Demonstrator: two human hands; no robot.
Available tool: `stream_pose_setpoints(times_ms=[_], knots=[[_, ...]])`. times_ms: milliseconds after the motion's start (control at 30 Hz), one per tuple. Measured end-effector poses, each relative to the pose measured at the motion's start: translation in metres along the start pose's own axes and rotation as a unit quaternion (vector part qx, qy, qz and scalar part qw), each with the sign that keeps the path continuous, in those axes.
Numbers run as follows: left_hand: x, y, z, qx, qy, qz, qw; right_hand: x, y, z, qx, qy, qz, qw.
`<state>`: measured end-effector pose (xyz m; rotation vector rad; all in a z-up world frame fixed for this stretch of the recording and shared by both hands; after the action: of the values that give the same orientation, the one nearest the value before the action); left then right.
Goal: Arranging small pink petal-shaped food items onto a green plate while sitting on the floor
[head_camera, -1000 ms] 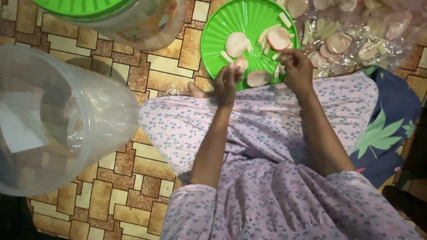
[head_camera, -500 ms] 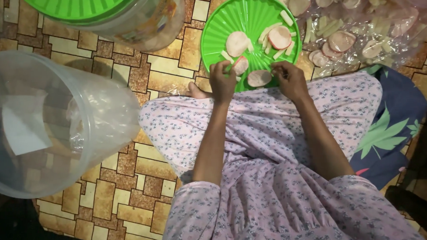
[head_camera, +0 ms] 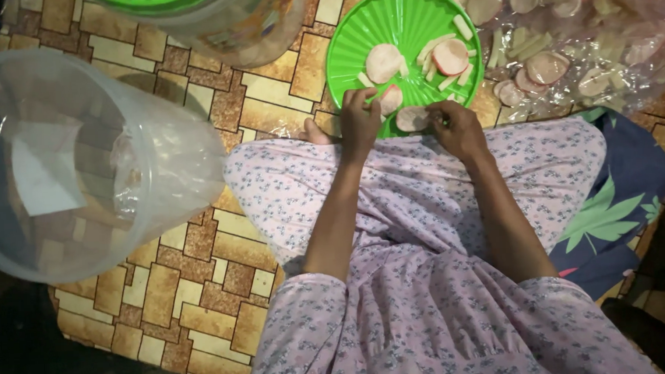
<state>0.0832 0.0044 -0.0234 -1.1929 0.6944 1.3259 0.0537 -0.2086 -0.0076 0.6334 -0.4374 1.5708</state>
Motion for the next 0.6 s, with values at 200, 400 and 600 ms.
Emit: stream_pose_setpoints(times_ms=[200,400,600], knots=[[-0.007,-0.033,0.066,0.0,-0.04,-0.019,0.999,0.0,0.0,0.003,-0.029,-0.007,-0.022,0.999],[0.055,-0.056,0.143,0.083,-0.343,0.192,0.916,-0.001,0.0,0.0,-0.03,-0.011,-0.026,0.999],[0.086,-0.047,0.15,0.139,-0.34,0.301,0.88,0.003,0.001,0.003,-0.031,-0.023,-0.021,0.999]])
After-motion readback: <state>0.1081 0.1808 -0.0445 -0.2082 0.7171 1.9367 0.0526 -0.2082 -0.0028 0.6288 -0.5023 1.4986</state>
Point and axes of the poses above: each hand's wrist, its own y-axis away from the middle knuckle, its own z-axis out of the back of the hand, x = y × z, the point moved 8 cm from there along -y, towards the middle knuckle, and after that the axes turned 11 degrees about y, right-handed, at the moved point
